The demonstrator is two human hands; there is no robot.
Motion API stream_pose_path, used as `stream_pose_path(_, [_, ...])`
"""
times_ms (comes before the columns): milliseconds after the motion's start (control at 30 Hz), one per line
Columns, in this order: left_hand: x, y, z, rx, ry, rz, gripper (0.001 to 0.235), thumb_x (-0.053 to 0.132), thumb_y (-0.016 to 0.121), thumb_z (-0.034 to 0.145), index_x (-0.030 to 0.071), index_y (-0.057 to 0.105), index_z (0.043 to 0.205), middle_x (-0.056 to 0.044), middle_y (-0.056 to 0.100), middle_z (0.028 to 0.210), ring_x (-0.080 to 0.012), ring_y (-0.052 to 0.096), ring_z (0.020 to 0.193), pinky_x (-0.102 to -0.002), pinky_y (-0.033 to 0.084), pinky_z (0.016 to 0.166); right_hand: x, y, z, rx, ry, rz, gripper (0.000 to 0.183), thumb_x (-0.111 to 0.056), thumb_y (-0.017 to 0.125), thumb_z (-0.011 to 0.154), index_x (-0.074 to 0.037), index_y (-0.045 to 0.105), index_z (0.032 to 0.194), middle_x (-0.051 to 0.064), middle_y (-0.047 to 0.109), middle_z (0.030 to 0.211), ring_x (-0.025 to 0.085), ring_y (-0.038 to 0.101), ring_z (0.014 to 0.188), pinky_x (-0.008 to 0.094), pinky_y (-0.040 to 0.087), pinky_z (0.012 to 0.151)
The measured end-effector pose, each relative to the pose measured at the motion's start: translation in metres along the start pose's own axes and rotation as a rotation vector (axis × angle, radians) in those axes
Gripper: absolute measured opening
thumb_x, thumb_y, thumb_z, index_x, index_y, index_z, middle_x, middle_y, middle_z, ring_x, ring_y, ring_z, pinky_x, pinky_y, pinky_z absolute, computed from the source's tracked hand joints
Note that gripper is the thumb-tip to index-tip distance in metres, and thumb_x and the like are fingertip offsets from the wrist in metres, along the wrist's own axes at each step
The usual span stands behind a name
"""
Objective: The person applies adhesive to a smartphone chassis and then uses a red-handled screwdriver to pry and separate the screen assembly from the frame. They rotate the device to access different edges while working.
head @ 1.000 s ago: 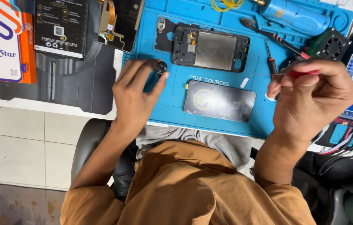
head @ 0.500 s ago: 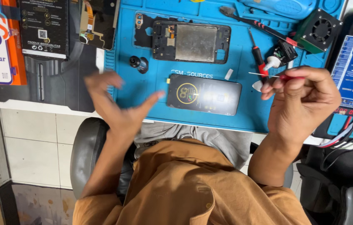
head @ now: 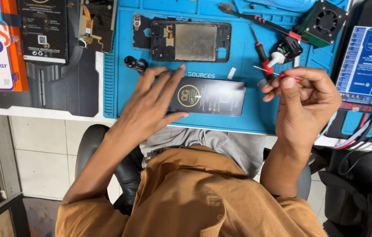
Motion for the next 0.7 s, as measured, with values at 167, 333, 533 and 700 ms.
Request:
stream_pose_path(167, [0.003, -0.015, 0.003, 0.216, 0.124, -0.253, 0.113, 0.034, 0.097, 0.071, -0.001, 0.034, 0.158, -0.011, 0.062, 0.136, -0.0327, 0.052, 0.133, -0.049, 0.042, 0.119, 0.003, -0.003, -0.001, 0.027, 0.031, 0.014, 0.013, -0.003, 0.070, 0.114, 0.007, 0.064, 0.119, 0.017, 0.073, 0.097, 0.025, 0.075, 0.085, 0.031, 0.061, 0.070])
stream_pose_path(333, [0.006, -0.007, 0.001, 0.206, 0.078, -0.324, 0.108, 0.034, 0.097, 0.067, 0.002, 0.042, 0.155, -0.012, 0.062, 0.135, -0.0308, 0.053, 0.132, -0.047, 0.044, 0.118, 0.006, -0.006, -0.001, 0.059, 0.055, 0.033, 0.013, -0.002, 0.068, 0.115, 0.008, 0.065, 0.122, 0.017, 0.072, 0.098, 0.025, 0.074, 0.085, 0.030, 0.061, 0.071])
stream_pose_path(533, [-0.006, 0.005, 0.001, 0.095, 0.016, -0.165, 0.104, 0.039, 0.093, 0.070, -0.001, 0.044, 0.152, -0.013, 0.060, 0.137, -0.0317, 0.051, 0.131, -0.049, 0.042, 0.114, 0.008, -0.010, -0.001, 0.072, 0.054, 0.042, 0.011, -0.001, 0.068, 0.116, 0.008, 0.065, 0.121, 0.016, 0.072, 0.098, 0.023, 0.073, 0.084, 0.030, 0.060, 0.071])
stream_pose_path(700, [-0.003, 0.006, 0.003, -0.011, 0.000, -0.089, 0.099, 0.041, 0.088, 0.077, -0.004, 0.042, 0.152, -0.021, 0.055, 0.137, -0.0350, 0.047, 0.131, -0.049, 0.041, 0.111, 0.007, -0.002, -0.001, 0.052, 0.041, 0.009, 0.011, -0.002, 0.067, 0.115, 0.007, 0.065, 0.119, 0.016, 0.072, 0.098, 0.024, 0.074, 0.084, 0.030, 0.061, 0.071])
Point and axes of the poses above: each hand's wrist, its own z-axis towards the middle knuckle, its own y-axis out of the palm, x = y × z, the point moved 6 cm from there along z, towards the middle knuckle
